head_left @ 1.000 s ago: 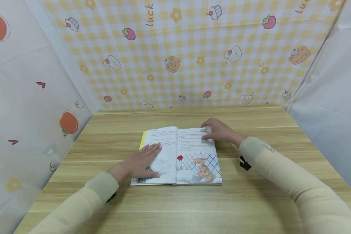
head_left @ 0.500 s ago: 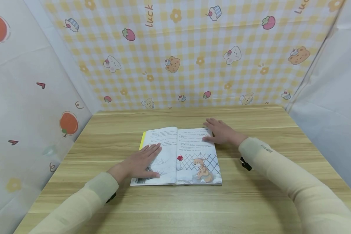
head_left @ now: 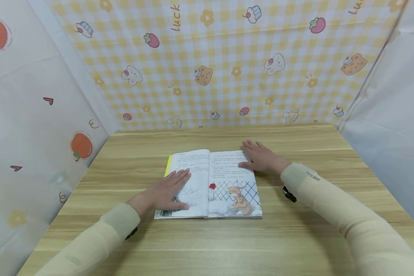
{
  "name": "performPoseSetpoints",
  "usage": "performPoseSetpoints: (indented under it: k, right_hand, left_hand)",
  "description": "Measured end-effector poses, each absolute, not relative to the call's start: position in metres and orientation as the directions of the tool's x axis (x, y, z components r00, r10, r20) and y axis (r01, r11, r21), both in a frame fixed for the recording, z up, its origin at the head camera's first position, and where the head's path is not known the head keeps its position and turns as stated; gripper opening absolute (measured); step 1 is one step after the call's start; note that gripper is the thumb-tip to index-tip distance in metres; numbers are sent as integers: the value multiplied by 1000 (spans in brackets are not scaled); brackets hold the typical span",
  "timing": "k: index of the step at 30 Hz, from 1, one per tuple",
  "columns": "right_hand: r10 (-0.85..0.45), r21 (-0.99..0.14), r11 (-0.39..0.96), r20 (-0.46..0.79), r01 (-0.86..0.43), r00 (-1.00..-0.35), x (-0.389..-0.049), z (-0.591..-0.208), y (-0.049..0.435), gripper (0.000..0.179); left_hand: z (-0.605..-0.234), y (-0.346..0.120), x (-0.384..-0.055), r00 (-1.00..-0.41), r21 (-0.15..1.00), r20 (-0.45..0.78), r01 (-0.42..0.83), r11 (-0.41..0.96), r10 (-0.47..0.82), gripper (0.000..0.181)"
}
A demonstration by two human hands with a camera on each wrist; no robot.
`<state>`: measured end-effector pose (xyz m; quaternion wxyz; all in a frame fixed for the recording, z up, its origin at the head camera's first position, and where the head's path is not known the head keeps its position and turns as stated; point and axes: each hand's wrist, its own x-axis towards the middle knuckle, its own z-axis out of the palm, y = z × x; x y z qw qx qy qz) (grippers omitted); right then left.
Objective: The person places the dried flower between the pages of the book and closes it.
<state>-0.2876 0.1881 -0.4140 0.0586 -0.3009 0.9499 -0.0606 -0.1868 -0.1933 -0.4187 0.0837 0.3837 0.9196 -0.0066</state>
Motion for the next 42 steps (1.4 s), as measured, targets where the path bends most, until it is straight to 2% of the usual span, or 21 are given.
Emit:
performPoseSetpoints:
  k: [7,12,17,23,28,33,36,42]
  right_hand:
    - [-589,-235,791,-38,-565,-808,-286,-412,191,75]
    - [-587,-214,798,-62,-563,-808,-288,-414,193,82]
    - [-592,-200,797,-70,-571,-803,-288,-415,194,81]
    - [-570,-267,796,-24,-544,-822,-286,-412,192,75]
    - [-524,-448,749,52,-489,-850,-283,-410,191,56]
    - [-451,-668,644,64,-374,-890,-276,-406,192,43]
    - [-417,-762,569,59,-311,-907,-271,-404,194,45]
    - [-390,-920,370,-27,-129,-920,-262,-400,199,46]
  left_hand:
    - [-420,-194,-187,-701,54,-168,696,716,693,109]
    - [-420,-194,-187,-702,59,-173,693,718,691,109]
    - [-422,-194,-187,-703,53,-181,691,721,687,109]
    - [-421,-194,-186,-703,55,-180,691,721,688,110]
    - [-421,-193,-186,-703,59,-181,690,721,688,109]
    - [-420,-192,-188,-701,60,-178,692,719,690,109]
    - [-420,-192,-188,-699,63,-179,694,717,692,109]
    - [-420,-192,-188,-705,51,-192,687,725,682,109]
